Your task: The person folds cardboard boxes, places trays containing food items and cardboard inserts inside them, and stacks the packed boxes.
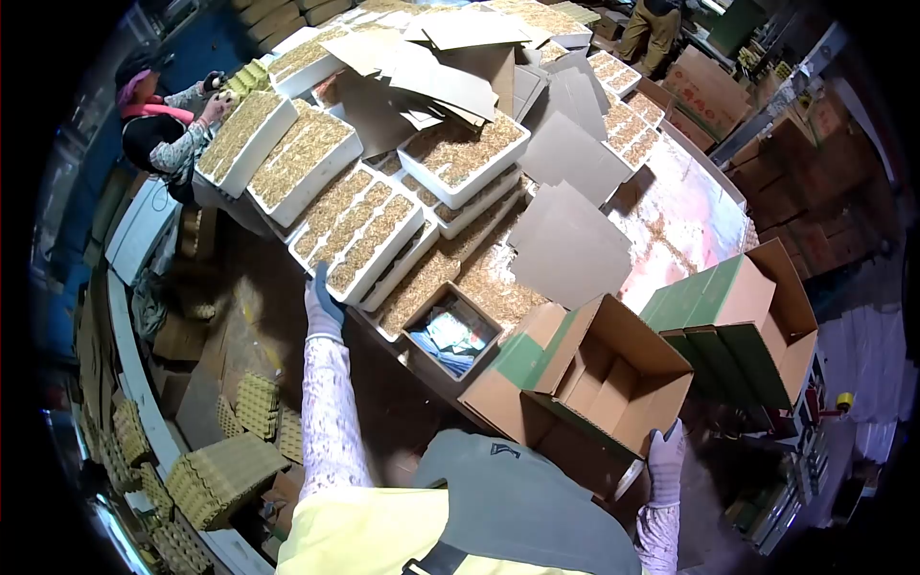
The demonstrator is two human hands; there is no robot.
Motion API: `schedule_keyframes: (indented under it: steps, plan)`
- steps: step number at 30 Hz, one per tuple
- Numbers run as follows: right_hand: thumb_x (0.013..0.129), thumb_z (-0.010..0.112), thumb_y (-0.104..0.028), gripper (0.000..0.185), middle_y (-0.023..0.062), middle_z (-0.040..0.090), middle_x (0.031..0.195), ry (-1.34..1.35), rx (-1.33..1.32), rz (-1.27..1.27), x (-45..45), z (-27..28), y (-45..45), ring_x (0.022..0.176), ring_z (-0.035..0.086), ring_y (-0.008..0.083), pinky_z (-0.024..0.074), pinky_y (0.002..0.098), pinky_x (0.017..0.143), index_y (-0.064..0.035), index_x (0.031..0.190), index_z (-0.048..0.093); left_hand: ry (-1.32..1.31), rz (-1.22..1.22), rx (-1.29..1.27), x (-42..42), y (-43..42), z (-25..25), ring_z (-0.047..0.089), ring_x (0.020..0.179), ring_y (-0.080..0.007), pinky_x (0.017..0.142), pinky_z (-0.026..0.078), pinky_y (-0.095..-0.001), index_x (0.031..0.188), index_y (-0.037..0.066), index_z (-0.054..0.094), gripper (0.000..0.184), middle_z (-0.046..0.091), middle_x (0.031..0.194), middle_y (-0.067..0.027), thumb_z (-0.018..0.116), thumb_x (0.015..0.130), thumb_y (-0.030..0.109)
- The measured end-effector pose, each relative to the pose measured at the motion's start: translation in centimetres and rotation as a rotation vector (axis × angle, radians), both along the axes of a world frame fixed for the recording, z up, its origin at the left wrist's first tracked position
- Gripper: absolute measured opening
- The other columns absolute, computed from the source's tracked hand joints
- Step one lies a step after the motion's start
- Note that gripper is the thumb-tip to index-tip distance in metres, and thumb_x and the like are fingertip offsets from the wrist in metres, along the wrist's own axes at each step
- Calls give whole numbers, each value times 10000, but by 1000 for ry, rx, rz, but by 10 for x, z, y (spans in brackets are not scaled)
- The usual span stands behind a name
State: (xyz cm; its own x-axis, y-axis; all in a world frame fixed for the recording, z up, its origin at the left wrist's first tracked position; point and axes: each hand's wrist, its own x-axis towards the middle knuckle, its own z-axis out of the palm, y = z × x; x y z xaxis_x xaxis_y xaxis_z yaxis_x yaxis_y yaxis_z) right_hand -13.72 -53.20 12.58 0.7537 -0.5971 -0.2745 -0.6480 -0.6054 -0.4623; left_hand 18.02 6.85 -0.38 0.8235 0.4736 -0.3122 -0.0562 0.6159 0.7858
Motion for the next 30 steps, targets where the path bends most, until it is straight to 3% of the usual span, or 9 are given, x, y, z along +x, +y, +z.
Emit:
schedule_keyframes:
  steps: [5,8,13,14,15,21,23,27,30]
  plan:
    - [1007,510,-305,502,230,545,1358,144,71,-103,-2,6,8,1218,541,392,443,441,1015,1,1398,437,-34,142,30,-32,-9,19,665,1022,-285,904,554,-402,1253,-47,523,444,641,1157,-181,681,901,173]
    - [1047,445,-325,560,132,446,1489,-607,752,-189,4,-29,-1,1333,462,297,387,406,1101,-34,1509,322,-176,-76,-193,-51,-5,17,615,1146,-325,961,533,-474,1409,10,426,539,566,1339,-178,624,942,193]
    - [1076,389,-274,536,87,353,1551,-819,1043,-296,-9,-152,-53,1403,346,203,258,325,1178,0,1527,293,-77,-304,-126,-67,-25,58,558,1246,-344,1043,479,-481,1428,-44,399,591,510,1407,-224,530,966,300]
    - [1077,391,-279,535,95,387,1529,-727,747,-189,-12,-161,-55,1391,362,197,260,310,1172,17,1515,309,-103,-388,-154,-75,-46,84,539,1271,-354,1070,454,-491,1442,-28,396,604,501,1418,-231,496,972,336]
    - [1076,395,-307,547,100,393,1527,-652,731,-272,8,-75,-17,1388,369,199,257,298,1167,26,1504,327,-128,-514,-376,-79,-67,107,543,1265,-359,1074,447,-498,1442,-17,402,595,507,1412,-229,488,973,339]
    - [1047,455,-376,581,82,466,1471,-697,846,-321,10,-86,-15,1349,416,183,301,291,1132,-21,1500,375,12,-917,-394,-102,-218,174,596,1176,-315,1028,491,-461,1405,10,439,539,569,1319,-204,533,962,303]
    - [1045,462,-366,566,77,479,1458,-694,854,-396,12,-73,-10,1327,440,181,320,291,1120,-28,1493,391,-123,-1085,43,-93,-253,129,606,1154,-277,1001,508,-408,1369,15,459,542,589,1271,-188,672,907,201]
    - [1048,462,-284,495,74,572,1348,-899,1160,-347,5,-99,-14,1212,537,151,432,277,1020,-27,1469,425,-1032,-1235,863,-89,-323,135,577,1212,-241,1033,485,-371,1364,-1,438,773,552,1332,-164,850,710,-8]
    - [1043,491,-281,481,62,601,1308,-919,1105,-278,-4,-64,-15,1161,564,132,461,266,977,-26,1450,457,-885,-1461,736,-92,-340,156,599,1172,-241,1013,501,-370,1391,45,443,738,573,1285,-148,813,753,17]
